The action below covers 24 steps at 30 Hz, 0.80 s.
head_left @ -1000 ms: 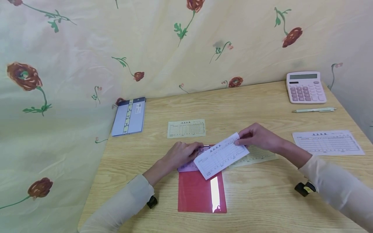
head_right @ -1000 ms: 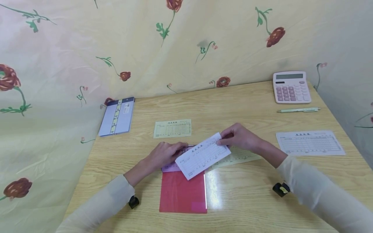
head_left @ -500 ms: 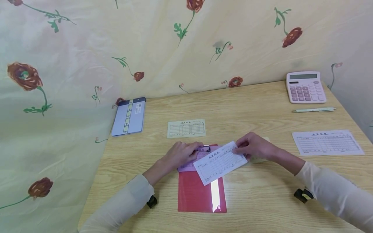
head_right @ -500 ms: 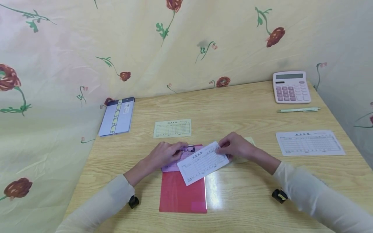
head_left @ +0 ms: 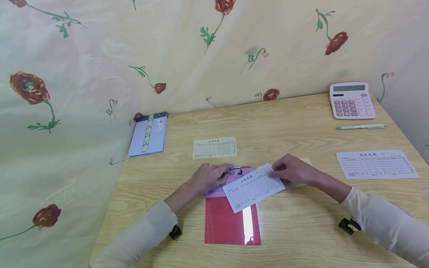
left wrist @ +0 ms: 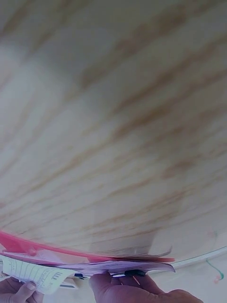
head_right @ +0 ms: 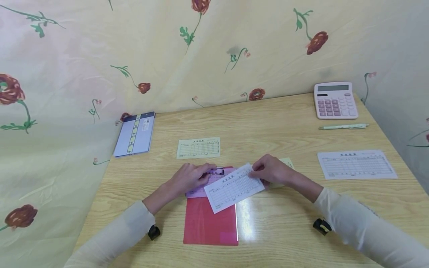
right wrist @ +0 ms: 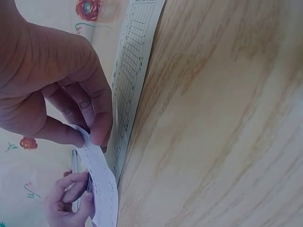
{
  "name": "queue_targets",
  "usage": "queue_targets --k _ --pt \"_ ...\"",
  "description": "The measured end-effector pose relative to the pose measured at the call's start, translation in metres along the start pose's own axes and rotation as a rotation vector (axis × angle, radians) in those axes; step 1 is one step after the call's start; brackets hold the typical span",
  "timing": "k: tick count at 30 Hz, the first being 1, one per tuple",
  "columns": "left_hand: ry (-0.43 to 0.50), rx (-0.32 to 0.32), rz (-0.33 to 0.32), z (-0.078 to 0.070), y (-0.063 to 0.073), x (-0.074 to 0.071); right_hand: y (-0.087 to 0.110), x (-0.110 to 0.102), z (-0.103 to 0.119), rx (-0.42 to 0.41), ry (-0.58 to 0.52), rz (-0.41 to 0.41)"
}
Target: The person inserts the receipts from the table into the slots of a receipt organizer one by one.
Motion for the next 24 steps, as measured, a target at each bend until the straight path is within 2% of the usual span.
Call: queue_targets --k 14,24 --pt "-0.010 0.005 -0.001 0.0007 0.0007 0.0010 0.0041 0.0032 0.0011 -0.008 -0.031 0.074" --pt "-0.003 -0.012 0.020 0.0005 0.0004 0.0006 0.0062 0.0044 0.0011 -0.031 -0.008 0.142"
Point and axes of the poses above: each hand's wrist, its own y-axis away from the middle knuckle, its own x-axis out of the palm, z = x × y, the point moved 3 cm from there along -y, towards the middle knuckle, and after that the axes turned 12 degrees about -z, right-handed, at the moved point
